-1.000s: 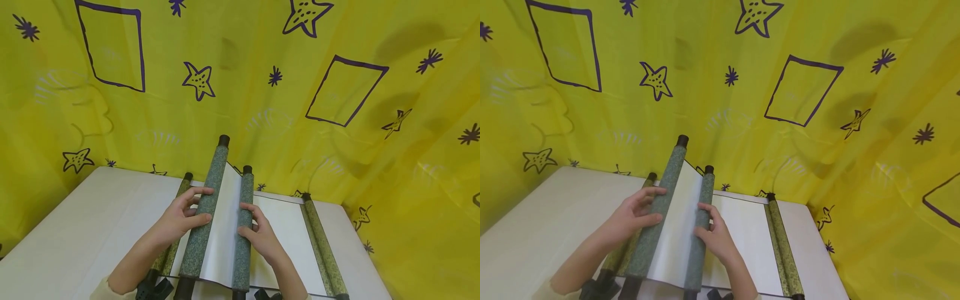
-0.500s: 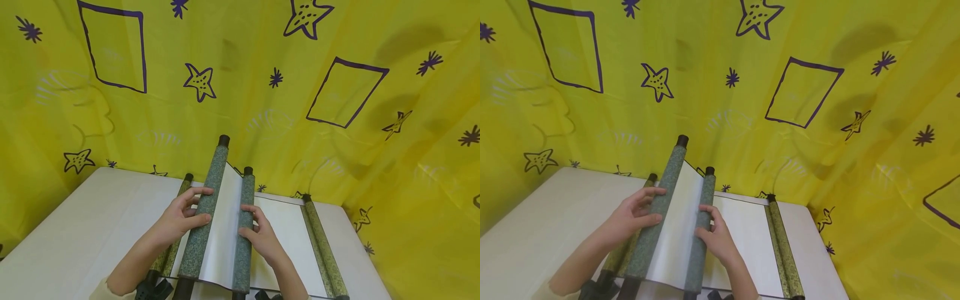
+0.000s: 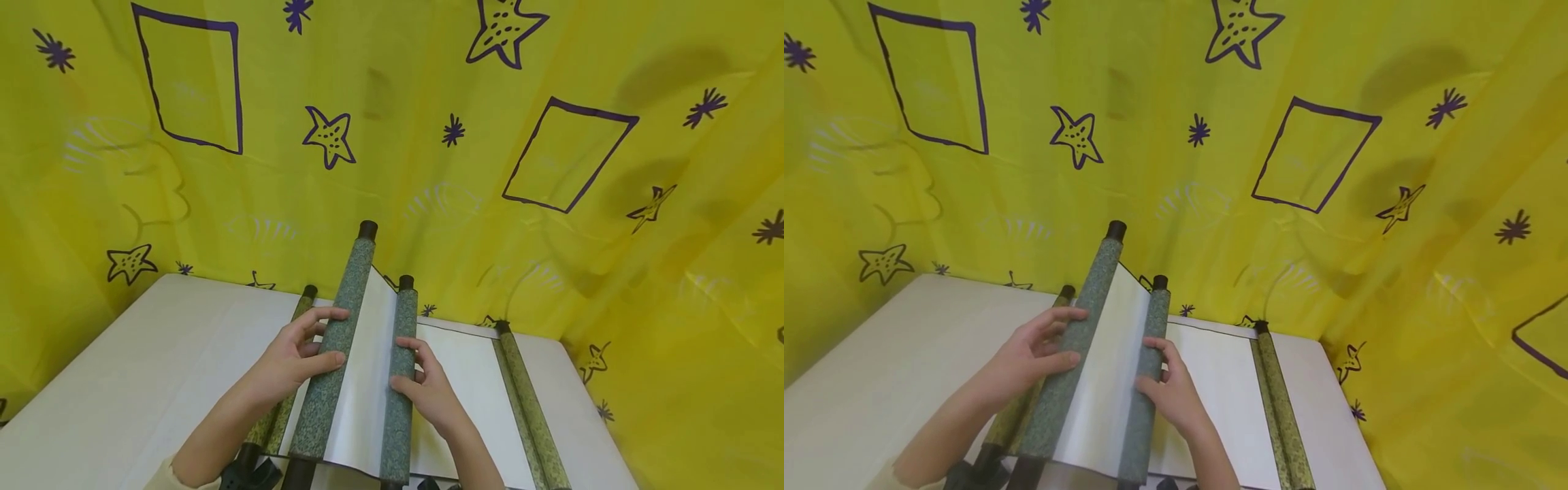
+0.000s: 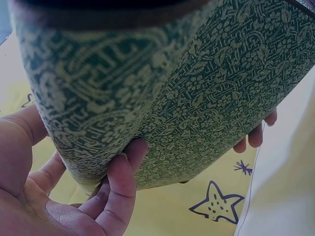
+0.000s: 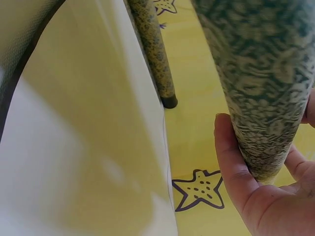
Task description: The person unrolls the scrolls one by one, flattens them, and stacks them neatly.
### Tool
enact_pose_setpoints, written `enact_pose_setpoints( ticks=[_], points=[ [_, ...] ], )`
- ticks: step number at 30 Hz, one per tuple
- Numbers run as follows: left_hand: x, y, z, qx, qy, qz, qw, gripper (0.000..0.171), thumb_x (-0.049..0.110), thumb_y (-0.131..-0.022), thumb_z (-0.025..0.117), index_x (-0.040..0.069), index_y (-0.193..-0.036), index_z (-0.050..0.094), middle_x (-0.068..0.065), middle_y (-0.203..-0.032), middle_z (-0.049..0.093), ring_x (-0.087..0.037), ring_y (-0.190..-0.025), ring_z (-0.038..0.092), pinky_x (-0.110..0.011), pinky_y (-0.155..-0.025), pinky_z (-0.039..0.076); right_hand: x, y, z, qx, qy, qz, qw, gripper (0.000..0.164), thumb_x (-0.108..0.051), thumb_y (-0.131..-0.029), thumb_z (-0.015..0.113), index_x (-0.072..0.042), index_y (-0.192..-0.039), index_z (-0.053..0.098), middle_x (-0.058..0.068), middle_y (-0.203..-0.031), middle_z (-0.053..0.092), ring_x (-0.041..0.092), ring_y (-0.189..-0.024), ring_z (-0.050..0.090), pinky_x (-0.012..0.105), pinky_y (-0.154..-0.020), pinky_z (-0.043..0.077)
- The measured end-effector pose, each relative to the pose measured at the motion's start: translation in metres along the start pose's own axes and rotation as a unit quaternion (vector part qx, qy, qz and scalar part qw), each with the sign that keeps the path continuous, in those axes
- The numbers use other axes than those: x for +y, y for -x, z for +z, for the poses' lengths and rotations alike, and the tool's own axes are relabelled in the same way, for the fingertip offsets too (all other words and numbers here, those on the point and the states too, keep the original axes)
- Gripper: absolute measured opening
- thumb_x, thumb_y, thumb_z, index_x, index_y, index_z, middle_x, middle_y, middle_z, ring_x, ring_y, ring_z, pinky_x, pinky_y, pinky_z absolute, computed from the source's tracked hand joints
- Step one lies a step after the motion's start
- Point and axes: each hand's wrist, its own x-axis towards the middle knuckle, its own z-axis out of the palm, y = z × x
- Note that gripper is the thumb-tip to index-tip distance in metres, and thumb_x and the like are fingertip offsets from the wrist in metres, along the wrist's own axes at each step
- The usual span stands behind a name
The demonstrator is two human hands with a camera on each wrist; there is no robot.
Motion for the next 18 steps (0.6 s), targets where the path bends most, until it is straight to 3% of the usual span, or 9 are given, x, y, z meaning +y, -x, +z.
enact_pose_setpoints(
  ticks=[18],
  points=[
    [0.0054, 0.0031, -0.0009, -0.001, 0.001, 0.009, 1.0000, 0.058, 0.013, -0.095, 0.068, 0.019, -0.147, 0.042, -0.025, -0.133, 0.042, -0.030, -0.103, 0.065, -0.047, -0.076, 0.058, 0.0041, -0.0012, -0.0004, 0.002, -0.003, -0.001, 1.000, 0.056, -0.004, -0.094, 0.060, -0.016, -0.146, 0.042, 0.020, -0.147, 0.037, 0.030, -0.110, 0.058, 0.040, -0.089, 0.051]
  ],
)
